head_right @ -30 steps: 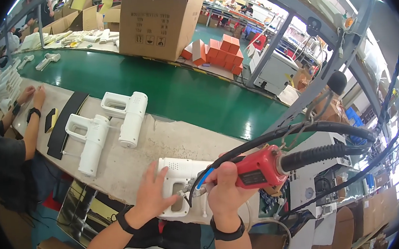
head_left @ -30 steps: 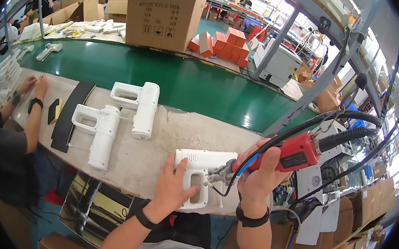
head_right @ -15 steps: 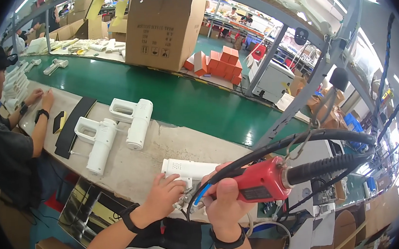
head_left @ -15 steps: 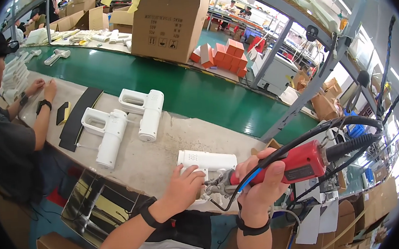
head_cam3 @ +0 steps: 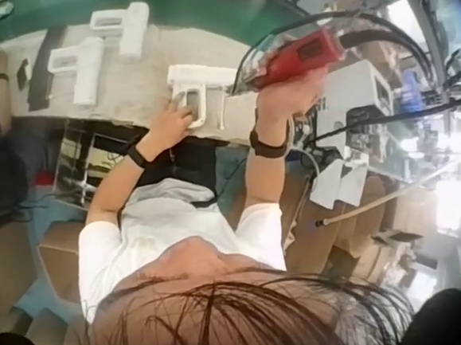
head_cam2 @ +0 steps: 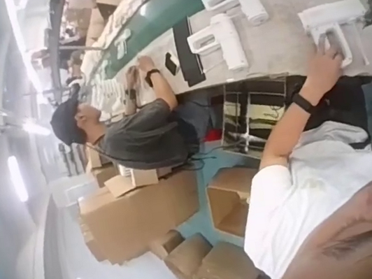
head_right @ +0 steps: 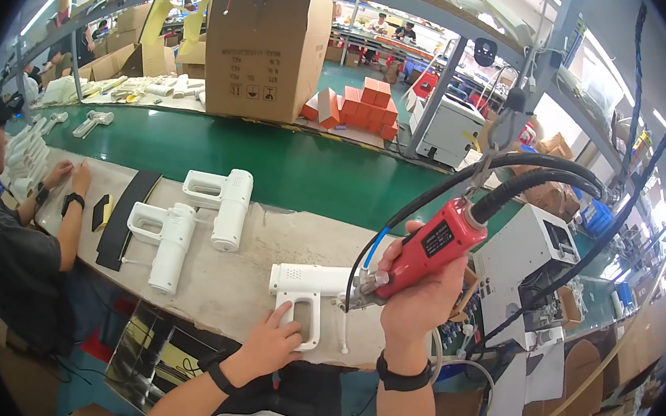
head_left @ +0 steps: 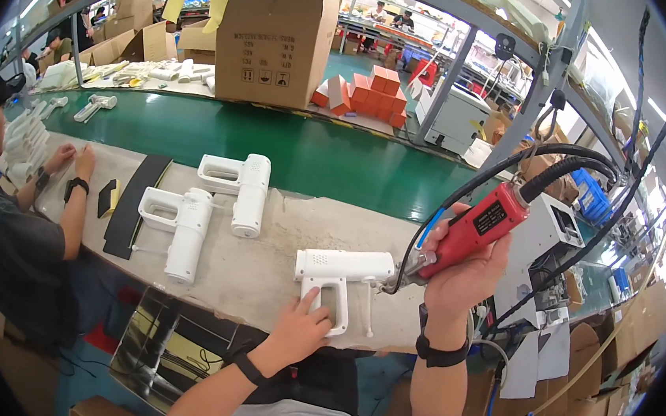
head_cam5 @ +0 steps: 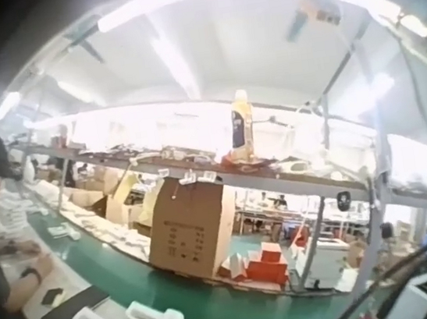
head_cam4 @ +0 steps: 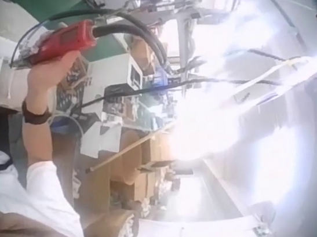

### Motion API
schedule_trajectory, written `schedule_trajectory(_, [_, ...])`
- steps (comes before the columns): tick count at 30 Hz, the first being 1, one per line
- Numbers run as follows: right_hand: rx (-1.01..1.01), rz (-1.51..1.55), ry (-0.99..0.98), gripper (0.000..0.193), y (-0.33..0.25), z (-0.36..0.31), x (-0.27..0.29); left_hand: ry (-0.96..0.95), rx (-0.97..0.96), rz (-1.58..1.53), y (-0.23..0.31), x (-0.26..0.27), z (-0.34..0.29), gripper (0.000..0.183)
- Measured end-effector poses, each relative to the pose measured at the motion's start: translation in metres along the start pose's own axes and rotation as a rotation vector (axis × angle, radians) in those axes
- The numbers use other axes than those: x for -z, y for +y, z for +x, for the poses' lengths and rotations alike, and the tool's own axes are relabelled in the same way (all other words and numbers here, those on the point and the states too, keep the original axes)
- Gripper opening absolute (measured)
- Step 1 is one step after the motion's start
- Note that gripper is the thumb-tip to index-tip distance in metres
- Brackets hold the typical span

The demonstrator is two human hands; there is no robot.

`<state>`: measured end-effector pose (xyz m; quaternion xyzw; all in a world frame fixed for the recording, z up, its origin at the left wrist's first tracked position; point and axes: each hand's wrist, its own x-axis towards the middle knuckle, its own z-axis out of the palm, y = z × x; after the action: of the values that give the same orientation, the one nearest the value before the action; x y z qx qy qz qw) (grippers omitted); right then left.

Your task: The person assembles a white plastic device by joining the housing halves together and securing them with a power screwdriver. They then set the device aside, pick up a small orange component, and begin preparing another housing.

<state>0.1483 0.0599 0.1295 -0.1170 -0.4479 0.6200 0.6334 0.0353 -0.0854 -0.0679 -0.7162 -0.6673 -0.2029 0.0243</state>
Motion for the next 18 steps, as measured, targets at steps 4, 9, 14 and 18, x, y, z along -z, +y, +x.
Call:
schedule_trajectory(4, [-0.016,0.03,-0.045,0.059,0.002,0.003,0.007,0.156,0.097,-0.293,-0.018,0.007,-0.005,0.034])
schedule_trajectory(9, [0.011,-0.052,-0.111,0.056,-0.008,0.01,0.023,0.294,0.321,-0.528,-0.039,0.067,-0.006,0.043])
schedule_trajectory(14, [0.608,-0.69,0.181,0.035,0.004,-0.021,0.015,0.264,0.694,-1.139,-0.043,0.106,-0.025,0.054])
schedule_trajectory(18, [0.536,-0.459,-0.633,0.035,0.018,-0.09,0.027,0.236,0.66,-1.21,-0.035,0.12,-0.032,0.059])
